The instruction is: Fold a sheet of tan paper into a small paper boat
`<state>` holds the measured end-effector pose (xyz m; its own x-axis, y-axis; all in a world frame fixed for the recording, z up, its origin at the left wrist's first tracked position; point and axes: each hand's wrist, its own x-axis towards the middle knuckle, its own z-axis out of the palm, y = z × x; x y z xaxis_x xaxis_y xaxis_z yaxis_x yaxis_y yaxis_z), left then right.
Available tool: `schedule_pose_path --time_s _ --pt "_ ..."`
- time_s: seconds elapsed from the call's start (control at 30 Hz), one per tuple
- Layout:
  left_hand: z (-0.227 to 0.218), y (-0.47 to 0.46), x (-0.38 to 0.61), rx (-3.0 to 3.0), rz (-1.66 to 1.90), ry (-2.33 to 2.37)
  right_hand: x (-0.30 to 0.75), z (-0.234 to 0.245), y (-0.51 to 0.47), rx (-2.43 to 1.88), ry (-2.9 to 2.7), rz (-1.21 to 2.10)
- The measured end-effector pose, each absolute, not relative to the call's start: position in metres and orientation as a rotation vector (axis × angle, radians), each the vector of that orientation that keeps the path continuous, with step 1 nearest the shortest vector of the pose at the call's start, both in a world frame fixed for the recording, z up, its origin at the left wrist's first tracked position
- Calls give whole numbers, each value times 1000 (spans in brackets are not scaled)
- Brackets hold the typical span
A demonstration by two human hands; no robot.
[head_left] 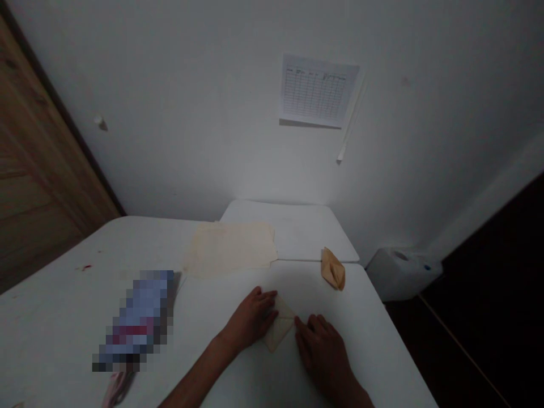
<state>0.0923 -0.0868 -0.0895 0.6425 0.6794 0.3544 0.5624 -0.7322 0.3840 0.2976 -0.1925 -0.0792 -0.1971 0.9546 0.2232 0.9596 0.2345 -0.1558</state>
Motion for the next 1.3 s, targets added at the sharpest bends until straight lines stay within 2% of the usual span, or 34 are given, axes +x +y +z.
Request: schedule_pose_path --time_s 0.37,0.6,1.03,1.3 --pt "-83 -90 96 2616 736 1018 281 -70 -170 -1677 -2343 44" --pt "-85 -90 95 2621 793 993 287 -70 -176 -1806 -2274 26" --pt "-81 -91 85 2603 610 966 284 -66 -153 -1874 -2200 -121" --pt "-81 -92 82 2577 608 947 278 -46 -132 -1663 -2460 142"
